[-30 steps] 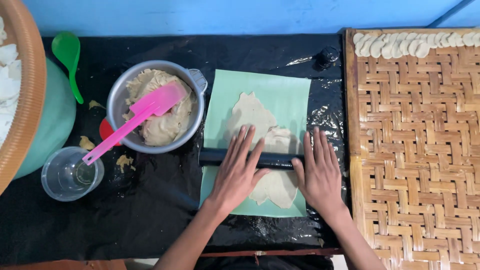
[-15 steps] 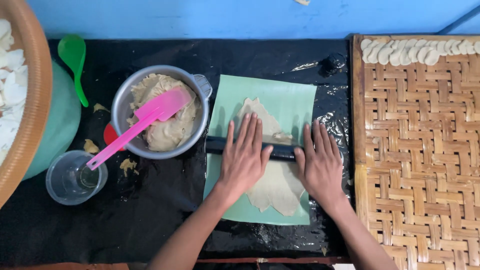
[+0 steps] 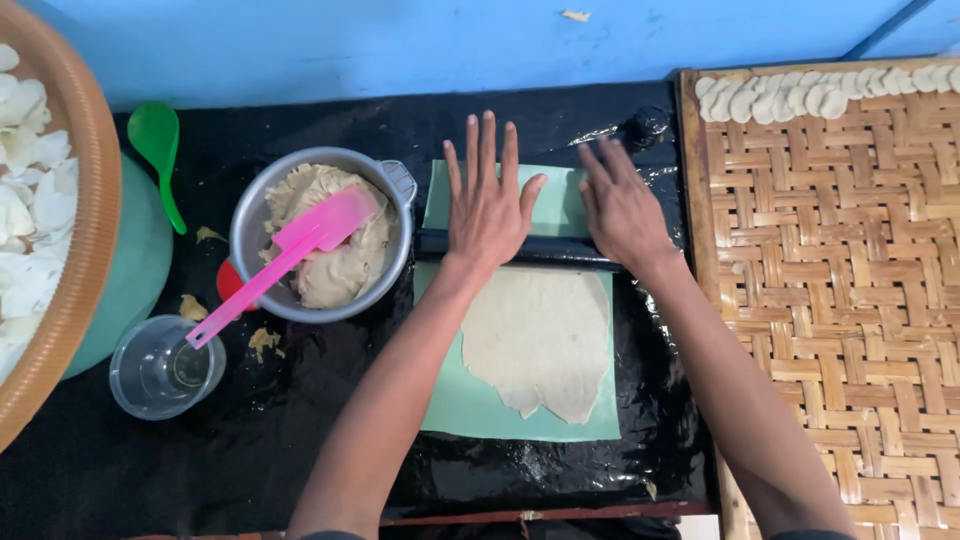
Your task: Rolling out dough with a rolling pin on a silicone mat, smoothing it with a spatula, and using a circular mold to cut small round pastry/dough sheets.
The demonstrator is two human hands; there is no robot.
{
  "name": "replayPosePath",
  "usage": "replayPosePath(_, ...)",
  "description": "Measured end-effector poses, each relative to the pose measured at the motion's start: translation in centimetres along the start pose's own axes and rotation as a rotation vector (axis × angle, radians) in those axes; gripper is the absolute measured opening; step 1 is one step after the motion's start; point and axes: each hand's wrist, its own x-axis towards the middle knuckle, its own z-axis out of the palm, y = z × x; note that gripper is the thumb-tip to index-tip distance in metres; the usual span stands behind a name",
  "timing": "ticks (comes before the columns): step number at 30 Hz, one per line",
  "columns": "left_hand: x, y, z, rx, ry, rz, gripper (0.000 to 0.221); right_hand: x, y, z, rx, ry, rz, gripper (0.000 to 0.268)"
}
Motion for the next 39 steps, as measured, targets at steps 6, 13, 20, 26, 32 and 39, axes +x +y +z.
replayPosePath(6, -5.0, 1.1, -3.4, -0.288, -0.055, 0.055, 0.044, 0.1, 1.4, 1.2, 0.04, -0.054, -0.079, 0.044)
replayPosePath(13, -8.5, 1.1, -6.0, -0.286, -0.203, 0.146, 0.054, -1.6, -0.6, 0.2, 0.037, -0.041, -0.096, 0.041)
replayPosePath(20, -5.8, 0.3, -7.2, -0.259, -0.322, 0.247, 0.069, -5.5, -2.9, -3.2, 0.099, 0.125, 0.07, 0.036)
replayPosePath(26, -11.1, 1.9, -7.8, -0.231, -0.309, 0.251, 0.056, -13.7, -6.0, -4.9, 0.002, 0.09, 0.044, 0.039)
replayPosePath(32, -14.5, 2.6, -7.1, -0.225, -0.313, 0.21, 0.053, -17.2, -6.9, -3.2, -0.109, -0.021, 0.033, 0.049)
replayPosePath(39, -10.3, 2.9, -4.7, -0.06, -0.244, 0.143, 0.071, -12.5, -4.9, -1.7, -0.222, -0.017, 0.037, 0.057)
